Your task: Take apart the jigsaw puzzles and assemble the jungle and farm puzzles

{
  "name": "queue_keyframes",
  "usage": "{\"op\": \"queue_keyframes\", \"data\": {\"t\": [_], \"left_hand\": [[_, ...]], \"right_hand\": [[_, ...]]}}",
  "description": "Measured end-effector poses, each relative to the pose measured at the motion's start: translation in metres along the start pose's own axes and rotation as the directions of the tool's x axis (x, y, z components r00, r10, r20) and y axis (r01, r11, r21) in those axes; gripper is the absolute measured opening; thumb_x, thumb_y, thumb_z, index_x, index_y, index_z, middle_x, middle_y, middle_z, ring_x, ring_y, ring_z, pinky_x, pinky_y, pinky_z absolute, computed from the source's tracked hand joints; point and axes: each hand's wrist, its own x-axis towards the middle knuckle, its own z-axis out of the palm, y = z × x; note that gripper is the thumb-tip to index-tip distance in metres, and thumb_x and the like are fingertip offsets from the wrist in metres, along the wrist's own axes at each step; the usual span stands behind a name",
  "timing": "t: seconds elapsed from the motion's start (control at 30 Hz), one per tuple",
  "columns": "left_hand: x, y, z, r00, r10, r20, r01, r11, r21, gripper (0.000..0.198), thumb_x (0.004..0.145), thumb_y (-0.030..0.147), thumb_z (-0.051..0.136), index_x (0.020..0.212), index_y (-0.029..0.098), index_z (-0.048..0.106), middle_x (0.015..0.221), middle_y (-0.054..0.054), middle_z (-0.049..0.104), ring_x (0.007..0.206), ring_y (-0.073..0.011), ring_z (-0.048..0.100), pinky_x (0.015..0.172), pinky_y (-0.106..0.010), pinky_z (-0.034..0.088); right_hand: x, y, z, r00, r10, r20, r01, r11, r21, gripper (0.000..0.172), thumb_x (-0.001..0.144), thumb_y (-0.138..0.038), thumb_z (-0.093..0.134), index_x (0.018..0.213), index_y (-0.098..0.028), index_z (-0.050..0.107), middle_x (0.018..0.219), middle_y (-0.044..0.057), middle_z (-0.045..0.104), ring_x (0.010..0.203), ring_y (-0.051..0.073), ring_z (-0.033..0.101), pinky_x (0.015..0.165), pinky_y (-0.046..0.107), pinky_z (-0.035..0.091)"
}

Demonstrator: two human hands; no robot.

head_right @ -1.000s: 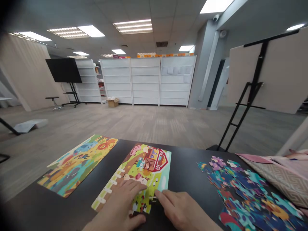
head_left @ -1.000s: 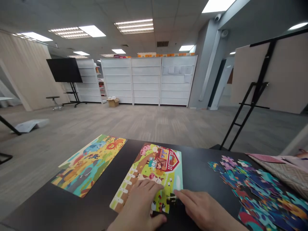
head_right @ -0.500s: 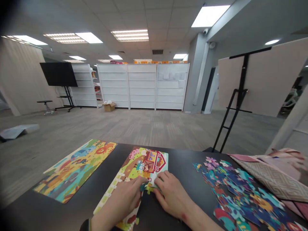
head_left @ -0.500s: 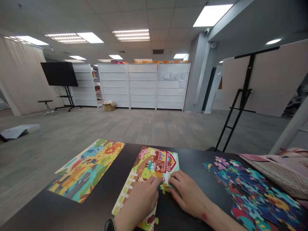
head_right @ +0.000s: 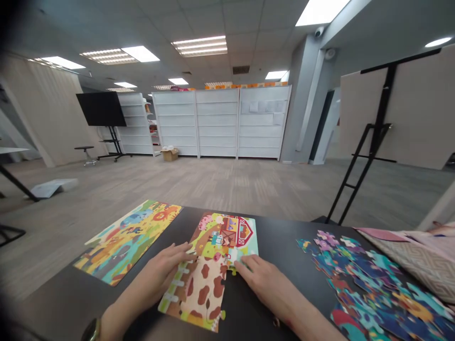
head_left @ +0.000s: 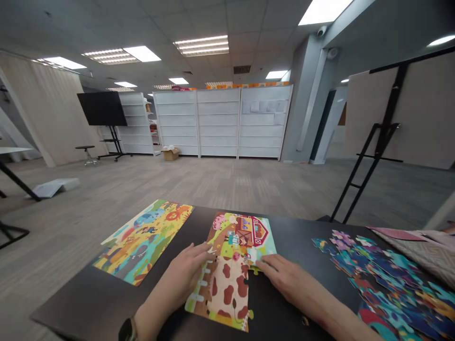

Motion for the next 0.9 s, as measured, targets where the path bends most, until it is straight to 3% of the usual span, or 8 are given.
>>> {"op": "queue_keyframes", "data": {"t": [0.13, 0.23, 0.37, 0.47, 0.57, 0.67, 0.8, 0.9], "left_hand": [[-0.008, -0.029, 0.002, 0.998, -0.044, -0.052, 0.046, 0.998, 0.045, 0.059, 0.087, 0.000, 0.032, 0.131, 0.029, 0.059, 0.149, -0.002, 0.053, 0.140, -0.0200, 0.046, 0.120, -0.052, 0.032], [-0.015, -0.033, -0.001, 0.999, -0.049, -0.012, 0.049, 0.998, 0.047, 0.064, 0.084, -0.002, 0.036, 0.132, 0.033, 0.060, 0.153, -0.002, 0.048, 0.144, -0.0238, 0.041, 0.118, -0.060, 0.029], [-0.020, 0.001, -0.008, 0.999, 0.018, 0.040, -0.019, 0.999, 0.027, 0.061, 0.081, 0.011, 0.061, 0.135, 0.039, 0.059, 0.162, -0.002, 0.033, 0.150, -0.0361, 0.022, 0.117, -0.071, 0.016], [-0.018, 0.040, -0.013, 0.976, 0.130, 0.176, -0.109, 0.986, -0.126, 0.057, 0.077, 0.036, 0.079, 0.131, 0.034, 0.061, 0.153, -0.007, 0.047, 0.141, -0.0361, 0.041, 0.117, -0.060, 0.031], [-0.013, 0.066, -0.009, 0.959, 0.178, 0.223, -0.146, 0.978, -0.152, 0.043, 0.082, 0.037, 0.078, 0.122, 0.031, 0.066, 0.142, -0.007, 0.059, 0.131, -0.0311, 0.054, 0.113, -0.048, 0.042], [-0.007, 0.073, 0.007, 0.964, 0.209, 0.162, -0.181, 0.969, -0.169, 0.028, 0.082, 0.038, 0.079, 0.107, 0.028, 0.070, 0.129, -0.003, 0.068, 0.129, -0.0281, 0.057, 0.112, -0.041, 0.043], [-0.006, 0.065, 0.032, 0.966, 0.250, 0.073, -0.239, 0.962, -0.133, 0.032, 0.077, 0.037, 0.083, 0.103, 0.027, 0.068, 0.130, -0.004, 0.067, 0.124, -0.0283, 0.061, 0.107, -0.039, 0.047], [-0.008, 0.061, 0.039, 0.931, 0.359, 0.073, -0.355, 0.933, -0.061, 0.026, 0.086, 0.031, 0.076, 0.110, 0.031, 0.066, 0.129, -0.003, 0.068, 0.126, -0.0265, 0.060, 0.110, -0.040, 0.043]], "right_hand": [[-0.013, 0.009, -0.001, 1.000, 0.031, 0.001, -0.031, 0.999, 0.036, 0.053, 0.087, 0.003, 0.041, 0.132, -0.019, 0.056, 0.122, 0.012, 0.069, 0.109, 0.024, 0.068, 0.089, 0.034, 0.059], [-0.018, 0.012, -0.006, 0.998, 0.065, -0.001, -0.065, 0.995, 0.079, 0.051, 0.089, 0.001, 0.040, 0.132, -0.021, 0.057, 0.123, 0.011, 0.069, 0.110, 0.023, 0.068, 0.090, 0.033, 0.058], [-0.015, 0.011, -0.017, 0.991, 0.112, 0.079, -0.122, 0.982, 0.142, 0.046, 0.089, -0.001, 0.040, 0.122, -0.022, 0.062, 0.117, 0.010, 0.069, 0.104, 0.023, 0.067, 0.089, 0.035, 0.056], [-0.014, 0.009, -0.024, 0.978, 0.162, 0.129, -0.183, 0.969, 0.164, 0.036, 0.084, -0.002, 0.045, 0.108, -0.020, 0.065, 0.115, 0.012, 0.067, 0.102, 0.026, 0.065, 0.088, 0.041, 0.055], [-0.014, 0.004, -0.027, 0.976, 0.197, 0.091, -0.212, 0.956, 0.202, 0.033, 0.083, -0.006, 0.048, 0.109, -0.019, 0.064, 0.123, 0.014, 0.063, 0.109, 0.029, 0.062, 0.094, 0.046, 0.051], [-0.010, -0.009, -0.032, 0.987, 0.141, 0.083, -0.161, 0.931, 0.328, 0.030, 0.087, -0.018, 0.055, 0.116, -0.020, 0.063, 0.131, 0.015, 0.060, 0.118, 0.028, 0.058, 0.102, 0.046, 0.047], [-0.003, -0.030, -0.038, 0.989, -0.040, 0.144, -0.027, 0.900, 0.435, 0.063, 0.074, -0.045, 0.076, 0.129, -0.018, 0.060, 0.140, 0.018, 0.057, 0.128, 0.036, 0.054, 0.108, 0.051, 0.043], [-0.002, -0.037, -0.029, 0.984, -0.084, 0.156, 0.011, 0.908, 0.418, 0.053, 0.073, -0.049, 0.078, 0.115, -0.019, 0.067, 0.132, 0.016, 0.064, 0.125, 0.036, 0.057, 0.108, 0.050, 0.042]]}}
